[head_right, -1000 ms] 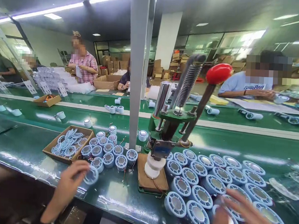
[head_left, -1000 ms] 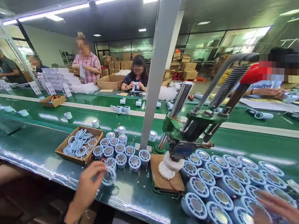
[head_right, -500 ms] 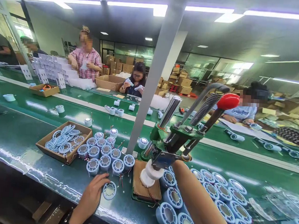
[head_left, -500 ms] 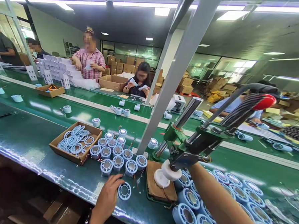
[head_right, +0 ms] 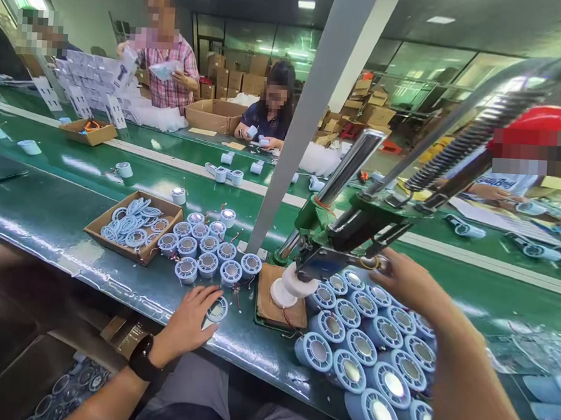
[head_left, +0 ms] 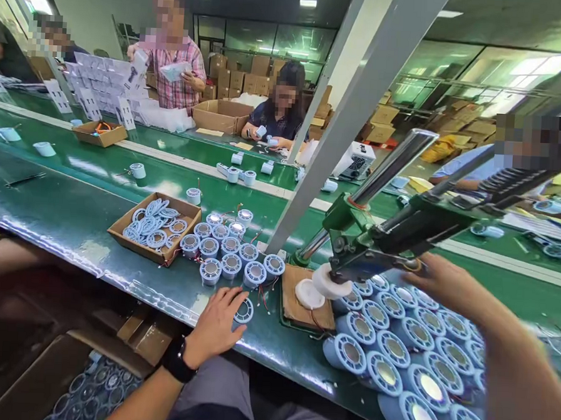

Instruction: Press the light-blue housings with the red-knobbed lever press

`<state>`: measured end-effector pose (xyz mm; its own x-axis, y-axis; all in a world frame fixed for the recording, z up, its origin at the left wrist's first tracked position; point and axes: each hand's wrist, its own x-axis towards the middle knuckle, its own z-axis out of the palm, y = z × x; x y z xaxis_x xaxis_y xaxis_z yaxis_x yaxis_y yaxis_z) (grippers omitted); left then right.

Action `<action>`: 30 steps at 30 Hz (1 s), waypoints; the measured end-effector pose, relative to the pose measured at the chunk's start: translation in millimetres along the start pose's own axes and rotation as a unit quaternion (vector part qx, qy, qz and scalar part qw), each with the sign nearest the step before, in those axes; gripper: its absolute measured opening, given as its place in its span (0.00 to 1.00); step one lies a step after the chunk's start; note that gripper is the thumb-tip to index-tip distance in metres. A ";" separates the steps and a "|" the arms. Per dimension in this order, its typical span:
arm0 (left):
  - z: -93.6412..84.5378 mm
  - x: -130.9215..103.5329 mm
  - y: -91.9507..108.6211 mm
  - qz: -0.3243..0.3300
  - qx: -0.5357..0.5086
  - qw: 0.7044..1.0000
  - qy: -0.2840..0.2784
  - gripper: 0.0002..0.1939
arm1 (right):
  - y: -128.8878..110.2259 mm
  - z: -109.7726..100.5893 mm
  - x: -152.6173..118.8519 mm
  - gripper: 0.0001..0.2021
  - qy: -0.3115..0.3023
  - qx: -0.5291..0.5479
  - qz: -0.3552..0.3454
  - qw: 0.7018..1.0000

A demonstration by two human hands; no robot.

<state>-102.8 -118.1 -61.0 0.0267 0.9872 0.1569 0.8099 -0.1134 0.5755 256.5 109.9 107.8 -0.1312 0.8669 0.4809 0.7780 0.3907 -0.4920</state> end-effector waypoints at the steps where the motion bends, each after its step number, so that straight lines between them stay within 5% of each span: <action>1: 0.3 1.5 0.2 0.003 0.005 1.000 -0.004 0.33 | 11.2 -19.1 -16.8 0.37 -0.064 0.003 -0.020 0.998; 3: 0.0 4.9 0.6 0.014 0.004 1.000 -0.014 0.35 | 20.0 -44.2 -65.0 0.30 -0.158 0.022 -0.094 0.983; 5: -1.6 8.0 1.8 0.008 0.010 1.000 -0.017 0.36 | 4.7 -44.7 -120.3 0.19 -0.191 0.041 -0.185 0.963; 8: -5.7 10.4 4.6 -0.013 0.043 0.999 -0.014 0.42 | -50.4 -3.4 -180.2 0.28 -0.277 0.058 -0.260 0.923; 11: -11.2 10.3 4.9 0.037 0.052 0.997 -0.038 0.40 | -95.9 55.8 -195.9 0.32 -0.334 0.111 -0.243 0.904; 17: -18.9 8.4 -2.0 0.086 0.049 0.994 -0.047 0.35 | -94.8 125.4 -209.1 0.26 -0.254 0.212 -0.167 0.929; 23: -18.7 6.6 -5.6 0.078 0.011 0.997 -0.013 0.28 | -105.7 161.4 -247.8 0.28 -0.026 0.246 -0.023 0.969; 27: -10.1 -1.6 16.1 0.019 -0.057 0.995 0.076 0.30 | -118.1 185.5 -252.4 0.27 -0.034 0.266 -0.011 0.963; 30: -3.7 -5.4 43.6 0.049 -0.053 0.996 0.052 0.34 | -116.0 194.4 -253.5 0.31 -0.039 0.281 -0.027 0.959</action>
<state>-69.7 -128.8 -33.7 0.0373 0.9543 0.2963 0.7401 -0.2257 0.6335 80.1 -95.0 -98.1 -0.2256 0.8523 0.4718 0.3179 0.5222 -0.7913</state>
